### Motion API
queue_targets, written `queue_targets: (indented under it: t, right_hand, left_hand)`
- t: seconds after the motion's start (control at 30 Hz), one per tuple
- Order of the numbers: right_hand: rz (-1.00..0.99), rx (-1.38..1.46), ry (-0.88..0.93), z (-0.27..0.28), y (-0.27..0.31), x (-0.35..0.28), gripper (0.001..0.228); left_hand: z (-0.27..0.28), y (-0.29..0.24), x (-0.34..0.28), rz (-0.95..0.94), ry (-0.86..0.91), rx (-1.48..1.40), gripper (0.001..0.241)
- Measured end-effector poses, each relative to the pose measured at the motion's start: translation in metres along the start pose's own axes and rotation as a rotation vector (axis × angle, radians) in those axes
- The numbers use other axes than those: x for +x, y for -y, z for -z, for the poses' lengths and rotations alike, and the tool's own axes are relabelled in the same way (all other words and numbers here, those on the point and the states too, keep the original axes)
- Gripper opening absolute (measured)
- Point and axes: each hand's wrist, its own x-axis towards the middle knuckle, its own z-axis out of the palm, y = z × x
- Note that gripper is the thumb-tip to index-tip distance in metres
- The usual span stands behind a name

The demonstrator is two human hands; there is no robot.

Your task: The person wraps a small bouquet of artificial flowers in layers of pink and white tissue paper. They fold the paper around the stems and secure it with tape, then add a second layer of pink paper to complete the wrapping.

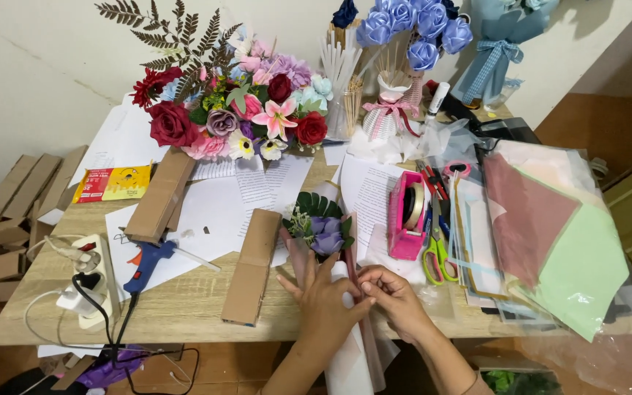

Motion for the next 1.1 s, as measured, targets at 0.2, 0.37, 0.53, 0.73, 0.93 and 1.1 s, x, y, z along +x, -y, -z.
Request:
queue_targets:
  t: [0.2, 0.37, 0.53, 0.73, 0.93, 1.1]
  right_hand:
    - [-0.016, 0.016, 0.02, 0.0, 0.003, 0.002, 0.009]
    - [-0.004, 0.084, 0.046, -0.001, -0.005, 0.006, 0.007]
    - [-0.058, 0.207, 0.012, -0.001, -0.013, 0.013, 0.007]
    - [-0.079, 0.411, -0.161, 0.02, 0.005, 0.024, 0.007]
    - [0.068, -0.31, -0.182, 0.061, 0.079, -0.002, 0.016]
    - [-0.092, -0.738, -0.109, 0.102, 0.054, -0.019, 0.021]
  left_hand:
    - [-0.012, 0.011, 0.001, -0.081, -0.133, -0.03, 0.027]
    - [-0.014, 0.016, -0.001, -0.116, -0.179, -0.066, 0.025]
    - [-0.02, 0.029, 0.0, -0.102, -0.178, -0.171, 0.023]
    - [-0.036, 0.049, 0.002, -0.084, -0.3, -0.262, 0.019]
    - [-0.01, 0.032, -0.004, 0.014, -0.157, -0.342, 0.019]
    - [-0.021, 0.041, 0.001, -0.032, -0.207, -0.334, 0.022]
